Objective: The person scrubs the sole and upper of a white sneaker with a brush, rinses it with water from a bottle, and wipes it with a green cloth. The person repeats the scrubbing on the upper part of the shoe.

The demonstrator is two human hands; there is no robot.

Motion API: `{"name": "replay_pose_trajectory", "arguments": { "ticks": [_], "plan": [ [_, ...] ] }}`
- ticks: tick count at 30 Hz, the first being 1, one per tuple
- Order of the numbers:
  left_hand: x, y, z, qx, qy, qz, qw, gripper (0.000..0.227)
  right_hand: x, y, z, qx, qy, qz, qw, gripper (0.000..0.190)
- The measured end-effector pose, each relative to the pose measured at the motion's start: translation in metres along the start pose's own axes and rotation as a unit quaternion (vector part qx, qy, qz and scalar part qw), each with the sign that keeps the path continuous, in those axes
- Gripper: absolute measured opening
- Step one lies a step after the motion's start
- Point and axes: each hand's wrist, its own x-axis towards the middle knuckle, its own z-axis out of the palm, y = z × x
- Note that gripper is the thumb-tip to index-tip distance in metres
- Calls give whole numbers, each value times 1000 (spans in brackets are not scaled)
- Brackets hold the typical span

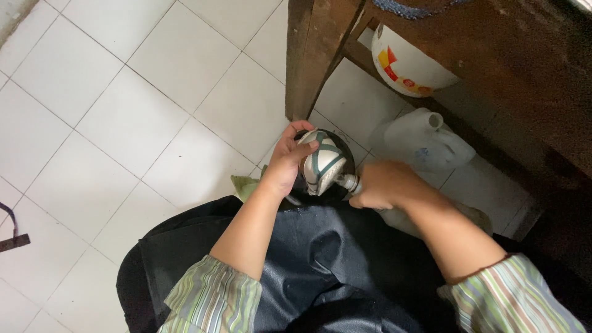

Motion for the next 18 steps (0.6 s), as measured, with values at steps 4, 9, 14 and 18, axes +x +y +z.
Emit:
{"name": "replay_pose_trajectory", "arguments": {
  "ticks": [4, 9, 14, 18],
  "plan": [
    [2, 4, -2, -22, 11, 8, 1000, 32, 22, 14, 25, 16, -11, -11, 1000, 42],
    [12, 2, -12, -75, 28, 43, 996, 35, 44, 34, 58, 58, 16, -20, 998, 43],
    [11, 13, -6, -76, 27, 52, 995, 34, 24, 31, 60, 76, 29, -32, 996, 60],
    [7, 4, 0, -71, 16, 40, 996, 35, 35, 46, 80, 166, 92, -21, 982, 72]
  ]
}}
